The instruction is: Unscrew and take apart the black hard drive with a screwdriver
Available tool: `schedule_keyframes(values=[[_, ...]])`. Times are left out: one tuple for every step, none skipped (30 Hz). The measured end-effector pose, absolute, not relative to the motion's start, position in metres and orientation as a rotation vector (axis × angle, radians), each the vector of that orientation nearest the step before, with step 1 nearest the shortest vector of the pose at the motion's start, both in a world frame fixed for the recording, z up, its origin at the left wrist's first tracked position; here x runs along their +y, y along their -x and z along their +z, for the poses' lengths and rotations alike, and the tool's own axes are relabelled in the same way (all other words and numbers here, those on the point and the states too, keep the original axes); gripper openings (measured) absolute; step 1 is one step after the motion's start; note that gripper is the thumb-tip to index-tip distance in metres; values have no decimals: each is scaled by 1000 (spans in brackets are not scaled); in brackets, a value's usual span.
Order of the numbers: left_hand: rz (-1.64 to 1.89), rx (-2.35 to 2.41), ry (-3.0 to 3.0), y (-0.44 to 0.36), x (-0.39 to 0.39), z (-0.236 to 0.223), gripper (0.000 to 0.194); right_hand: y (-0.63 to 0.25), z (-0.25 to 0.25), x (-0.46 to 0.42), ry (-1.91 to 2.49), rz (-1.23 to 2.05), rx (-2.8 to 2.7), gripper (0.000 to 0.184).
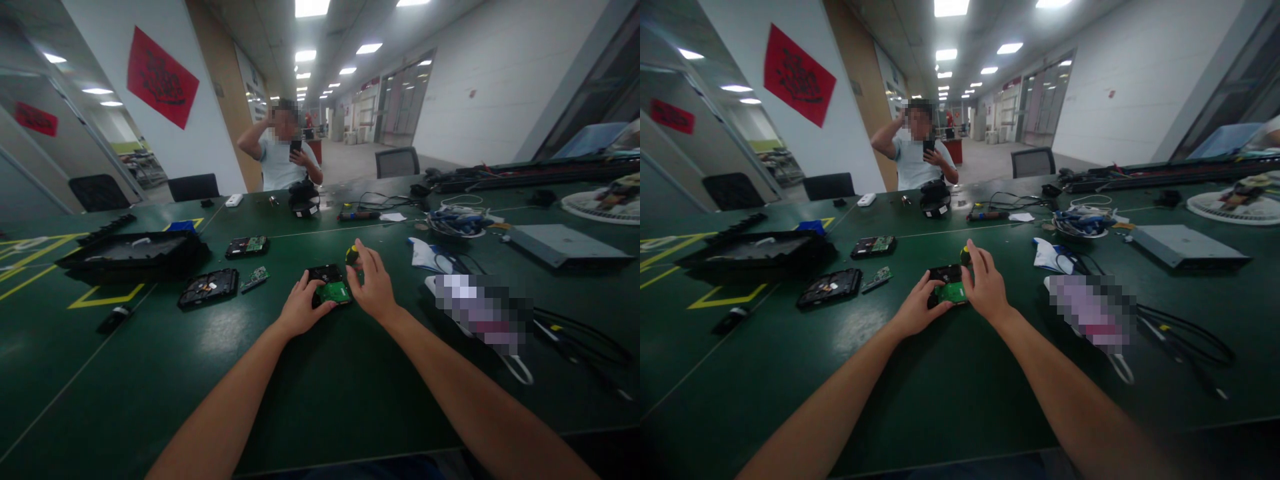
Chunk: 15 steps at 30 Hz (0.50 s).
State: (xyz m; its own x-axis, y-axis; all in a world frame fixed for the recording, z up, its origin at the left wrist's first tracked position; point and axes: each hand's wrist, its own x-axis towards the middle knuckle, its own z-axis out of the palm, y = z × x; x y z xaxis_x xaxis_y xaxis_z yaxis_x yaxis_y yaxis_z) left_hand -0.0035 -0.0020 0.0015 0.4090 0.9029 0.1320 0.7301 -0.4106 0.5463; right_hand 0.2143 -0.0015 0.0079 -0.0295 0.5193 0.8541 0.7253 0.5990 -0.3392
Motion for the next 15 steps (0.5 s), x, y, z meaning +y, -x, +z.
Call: schedule_keyframes(values=[[581, 1397, -2266, 3, -2, 2, 56, -214, 8, -1, 1043, -228, -1686, 65], [583, 1396, -2267, 3, -3, 2, 56, -214, 8, -1, 1045, -233, -1685, 65], [586, 1396, -2268, 3, -3, 3, 56, -215, 7, -1, 1046, -237, -1686, 64], [590, 1396, -2269, 3, -3, 3, 55, -215, 7, -1, 1048, -240, -1685, 65], [594, 1398, -2270, 3, -3, 4, 55, -214, 7, -1, 1051, -240, -1684, 65], [595, 1398, -2272, 2, -4, 4, 55, -214, 7, 0, 1052, -238, -1682, 65], [594, 1400, -2273, 2, -4, 4, 55, -214, 6, 0, 1053, -234, -1679, 66], [592, 1402, -2274, 2, -4, 4, 55, -214, 6, 0, 1054, -231, -1676, 65], [589, 1406, -2274, 2, -4, 4, 55, -214, 6, 0, 1052, -228, -1673, 64], [585, 1411, -2275, 2, -4, 4, 55, -214, 6, 1, 1049, -225, -1671, 63], [582, 1416, -2276, 2, -4, 4, 55, -215, 5, 1, 1048, -220, -1671, 62], [579, 1419, -2276, 2, -4, 4, 55, -215, 6, 1, 1050, -217, -1672, 62], [578, 1420, -2275, 2, -4, 4, 55, -215, 6, 1, 1053, -217, -1673, 62], [579, 1419, -2274, 2, -4, 4, 55, -215, 6, 0, 1057, -221, -1674, 62], [583, 1415, -2273, 2, -4, 3, 55, -215, 6, 0, 1061, -227, -1675, 63]])
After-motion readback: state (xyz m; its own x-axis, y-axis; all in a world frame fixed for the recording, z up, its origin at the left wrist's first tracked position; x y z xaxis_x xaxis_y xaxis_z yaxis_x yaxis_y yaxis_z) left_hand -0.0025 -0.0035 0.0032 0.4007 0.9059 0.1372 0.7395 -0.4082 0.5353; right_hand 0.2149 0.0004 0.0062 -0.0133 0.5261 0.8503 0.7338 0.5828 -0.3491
